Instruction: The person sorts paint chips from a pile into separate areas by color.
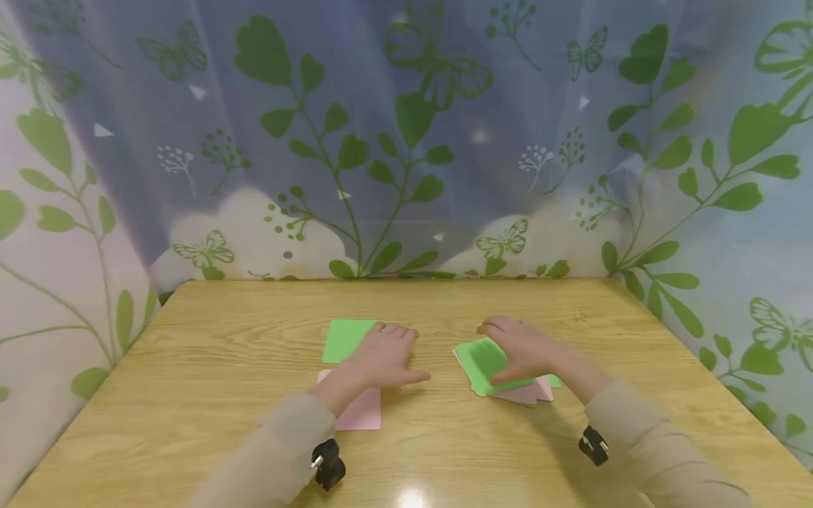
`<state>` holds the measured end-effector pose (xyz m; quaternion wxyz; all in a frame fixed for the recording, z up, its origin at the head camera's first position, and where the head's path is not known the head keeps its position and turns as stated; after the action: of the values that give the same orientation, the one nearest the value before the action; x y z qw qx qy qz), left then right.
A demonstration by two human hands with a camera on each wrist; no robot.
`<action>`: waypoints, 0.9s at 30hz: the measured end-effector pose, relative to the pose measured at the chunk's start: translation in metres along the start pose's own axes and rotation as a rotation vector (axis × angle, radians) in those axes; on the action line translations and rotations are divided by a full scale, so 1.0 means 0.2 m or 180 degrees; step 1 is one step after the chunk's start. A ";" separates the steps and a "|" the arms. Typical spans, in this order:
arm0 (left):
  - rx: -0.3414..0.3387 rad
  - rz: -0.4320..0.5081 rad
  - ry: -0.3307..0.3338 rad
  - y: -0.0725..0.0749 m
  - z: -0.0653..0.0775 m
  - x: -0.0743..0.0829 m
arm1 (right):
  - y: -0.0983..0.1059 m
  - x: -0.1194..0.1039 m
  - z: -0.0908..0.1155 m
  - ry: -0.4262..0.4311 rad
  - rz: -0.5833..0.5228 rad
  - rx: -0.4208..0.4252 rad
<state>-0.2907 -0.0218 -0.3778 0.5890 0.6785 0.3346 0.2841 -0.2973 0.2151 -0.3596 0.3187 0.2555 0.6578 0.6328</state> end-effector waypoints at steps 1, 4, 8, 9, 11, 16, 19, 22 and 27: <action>-0.0014 0.0014 0.0005 0.00 -0.02 0.01 | 0.00 0.02 0.01 0.0004 0.0033 0.0002; -0.0086 0.0009 0.0001 -0.02 -0.07 0.06 | -0.01 0.06 0.05 -0.0023 0.0176 -0.0010; -0.0211 0.0027 0.0013 -0.05 -0.13 0.13 | -0.02 0.10 0.08 -0.0054 0.0335 -0.0061; -0.0239 0.0046 0.0014 -0.06 -0.14 0.15 | -0.03 0.11 0.08 -0.0070 0.0351 -0.0084; -0.0270 0.0051 -0.0001 -0.07 -0.17 0.19 | -0.04 0.12 0.09 -0.0110 0.0340 -0.0135; -0.0298 -0.0038 -0.0041 -0.10 -0.25 0.29 | -0.08 0.14 0.09 -0.0192 0.0295 -0.0183; -0.0349 -0.0098 -0.0013 -0.13 -0.29 0.33 | -0.10 0.15 0.08 -0.0242 0.0241 -0.0232; -0.0441 -0.0171 0.0033 -0.15 -0.31 0.36 | -0.11 0.16 0.07 -0.0283 0.0197 -0.0296; -0.0592 -0.0304 0.0082 -0.16 -0.32 0.39 | -0.12 0.17 0.06 -0.0290 0.0158 -0.0353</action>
<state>-0.2968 0.0812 -0.4000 0.6580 0.6005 0.3463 0.2942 -0.3084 0.2466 -0.3867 0.3462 0.2821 0.6000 0.6637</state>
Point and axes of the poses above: each hand's wrist, its own z-axis away from the middle knuckle, its own y-axis out of the back of the hand, x = y × z, the point moved 3 cm from there along -z, towards the middle knuckle, and after that the axes turned 1 degree about x, right-handed, at the moved point
